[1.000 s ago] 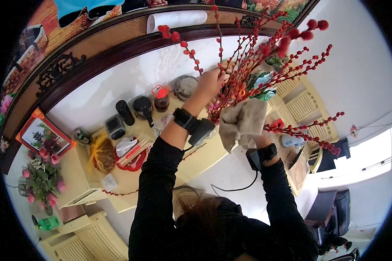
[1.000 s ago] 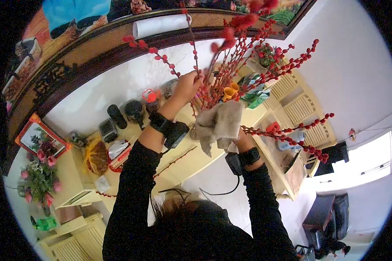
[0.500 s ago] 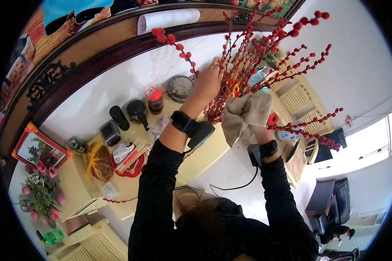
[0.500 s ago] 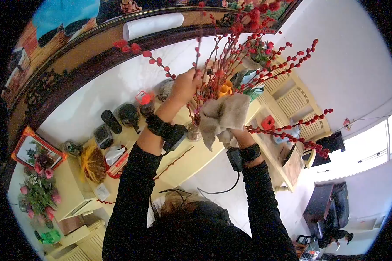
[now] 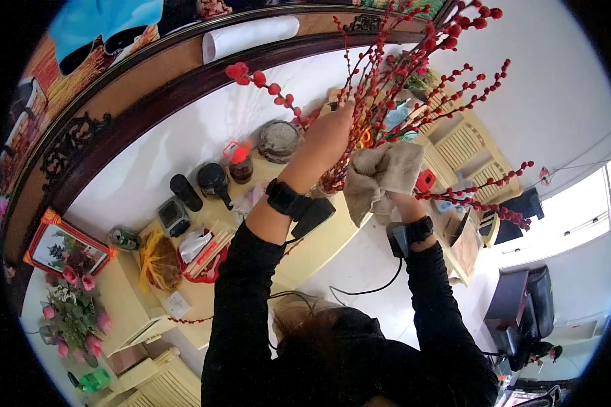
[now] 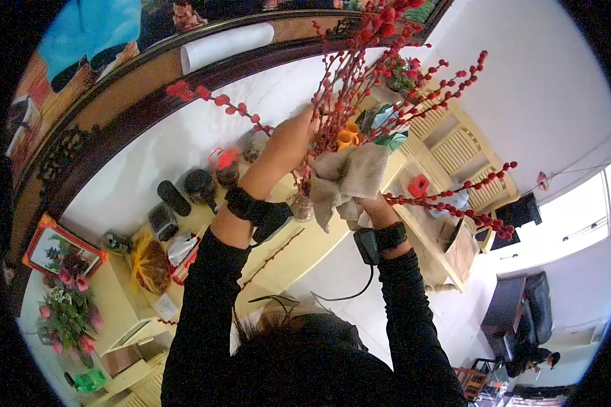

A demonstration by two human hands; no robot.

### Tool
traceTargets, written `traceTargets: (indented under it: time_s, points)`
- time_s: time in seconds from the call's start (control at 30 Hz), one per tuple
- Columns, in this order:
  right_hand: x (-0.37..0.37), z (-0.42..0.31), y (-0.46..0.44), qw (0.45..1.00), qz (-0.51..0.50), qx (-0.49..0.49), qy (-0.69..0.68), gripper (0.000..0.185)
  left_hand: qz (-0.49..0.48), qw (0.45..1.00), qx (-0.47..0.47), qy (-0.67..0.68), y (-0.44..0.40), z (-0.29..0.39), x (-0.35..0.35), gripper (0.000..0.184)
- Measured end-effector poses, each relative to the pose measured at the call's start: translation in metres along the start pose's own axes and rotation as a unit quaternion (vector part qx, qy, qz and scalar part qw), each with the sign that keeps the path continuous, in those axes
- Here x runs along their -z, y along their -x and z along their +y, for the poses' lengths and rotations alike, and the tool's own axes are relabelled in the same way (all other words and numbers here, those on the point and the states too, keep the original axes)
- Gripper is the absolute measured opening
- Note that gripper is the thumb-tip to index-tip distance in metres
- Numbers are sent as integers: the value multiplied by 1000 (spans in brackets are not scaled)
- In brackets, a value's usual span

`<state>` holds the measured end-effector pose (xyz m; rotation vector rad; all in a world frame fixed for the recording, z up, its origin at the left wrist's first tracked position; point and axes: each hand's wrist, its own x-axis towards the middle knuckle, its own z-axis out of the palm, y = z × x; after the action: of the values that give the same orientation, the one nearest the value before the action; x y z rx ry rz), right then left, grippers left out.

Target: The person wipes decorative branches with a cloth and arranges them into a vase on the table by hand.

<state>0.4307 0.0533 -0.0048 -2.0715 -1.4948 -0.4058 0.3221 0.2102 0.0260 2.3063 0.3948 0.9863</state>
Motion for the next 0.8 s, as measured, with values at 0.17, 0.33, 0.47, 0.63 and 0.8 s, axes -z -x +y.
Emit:
traceTargets:
  time_s: [0.17, 0.33, 0.47, 0.63, 0.8]
  points:
    - [16, 15, 3, 991, -87, -40, -98, 32, 1, 999, 35, 7, 10, 2, 15, 25]
    - [-12, 35, 27, 852, -39, -177, -492, 49, 40, 998, 48, -11, 18, 15, 29, 19]
    - [-21, 49, 37, 818, -16, -70, -571, 54, 53, 998, 38, -1, 22, 13, 31, 19]
    - [-15, 44, 36, 821, -42, -84, -564, 56, 90, 996, 4, 22, 25, 24, 40, 17]
    - [-17, 47, 40, 815, -44, -90, -571, 56, 76, 997, -17, 0, 27, 43, 51, 19]
